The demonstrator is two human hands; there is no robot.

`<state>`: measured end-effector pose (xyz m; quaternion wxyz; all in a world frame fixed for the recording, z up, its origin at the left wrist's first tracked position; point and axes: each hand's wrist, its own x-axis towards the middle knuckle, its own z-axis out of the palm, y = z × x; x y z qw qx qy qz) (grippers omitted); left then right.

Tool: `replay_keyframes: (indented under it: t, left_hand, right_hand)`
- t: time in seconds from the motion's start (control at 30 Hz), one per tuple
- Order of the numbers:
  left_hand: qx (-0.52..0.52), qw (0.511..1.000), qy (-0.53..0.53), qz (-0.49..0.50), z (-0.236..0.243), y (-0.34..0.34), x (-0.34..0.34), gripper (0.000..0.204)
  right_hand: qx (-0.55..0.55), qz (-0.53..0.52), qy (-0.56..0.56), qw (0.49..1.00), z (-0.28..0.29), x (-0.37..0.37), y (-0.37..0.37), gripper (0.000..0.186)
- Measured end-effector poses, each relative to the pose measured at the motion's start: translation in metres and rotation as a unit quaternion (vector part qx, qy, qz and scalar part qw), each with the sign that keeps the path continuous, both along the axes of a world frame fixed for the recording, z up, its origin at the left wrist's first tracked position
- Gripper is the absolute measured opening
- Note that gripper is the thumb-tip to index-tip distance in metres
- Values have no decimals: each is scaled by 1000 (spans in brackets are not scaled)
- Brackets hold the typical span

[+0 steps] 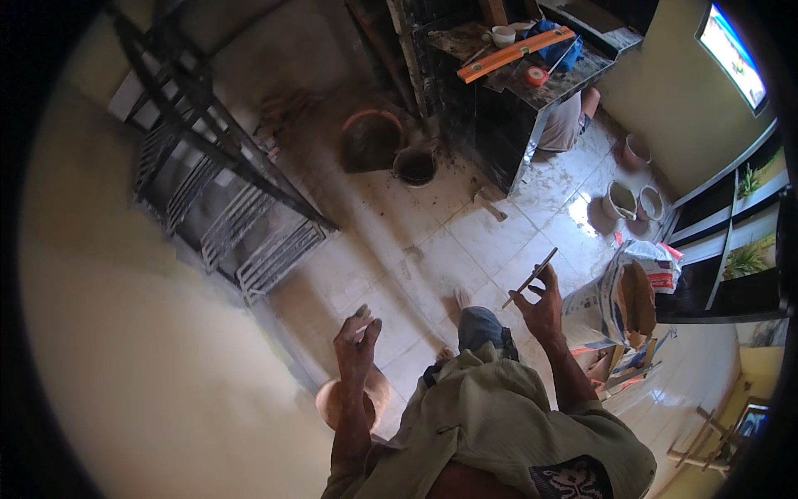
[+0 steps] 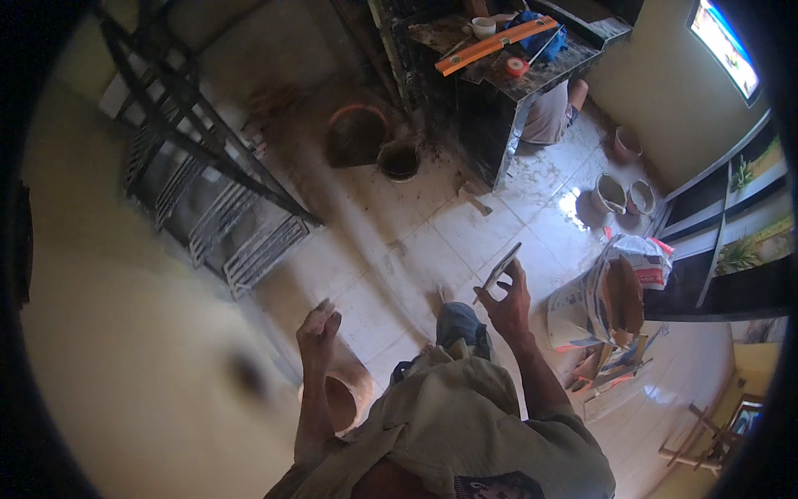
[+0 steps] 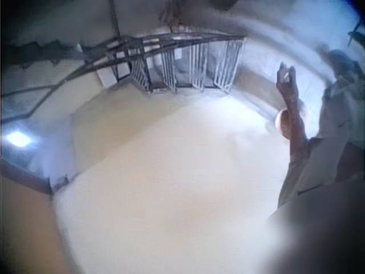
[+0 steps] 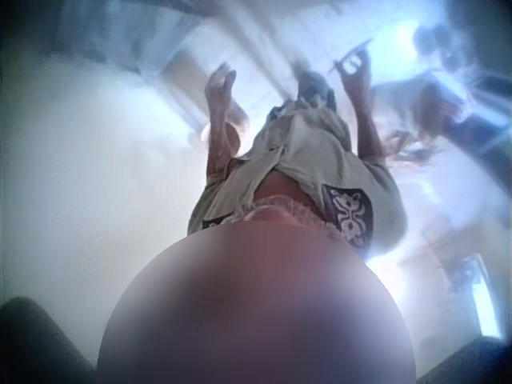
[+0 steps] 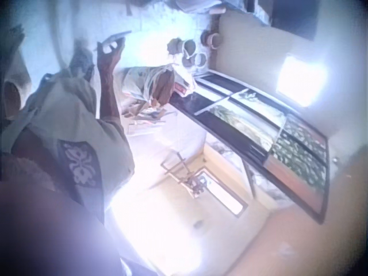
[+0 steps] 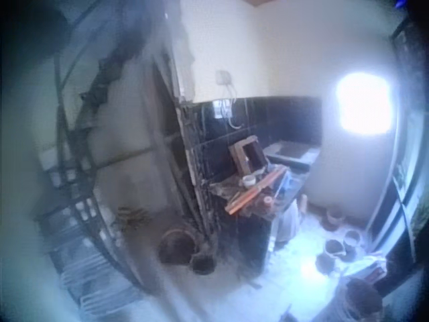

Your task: The person uses a handheld power grinder to cut a ceramic tile while sitting on the floor, then carries a piece of brick and a tool into another room where they apply mortar to a structure using a trowel.

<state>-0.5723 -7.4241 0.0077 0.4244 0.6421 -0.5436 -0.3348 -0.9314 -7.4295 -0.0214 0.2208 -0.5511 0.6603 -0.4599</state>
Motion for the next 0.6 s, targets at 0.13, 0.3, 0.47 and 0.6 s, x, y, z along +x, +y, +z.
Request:
replay_keyframes:
  t: [0.13, 0.3, 0.47, 0.6]
  left_hand:
    - [-45, 988, 80, -123, -6, -149, -17, 26]
    - [106, 966, 128, -200, 7, -290, -57, 57]
    - [25, 980, 3, -199, 28, -411, -55, 60]
    - [7, 981, -35, -189, 28, -509, -46, 45]
  right_hand:
    - [9, -30, -30, 999, -26, 27, -112, 86]
    - [40, 42, -51, 997, -40, 84, -274, 80]
    - [67, 198, -21, 978, -13, 132, -414, 87]
    - [33, 226, 36, 973, -2, 162, -504, 90]
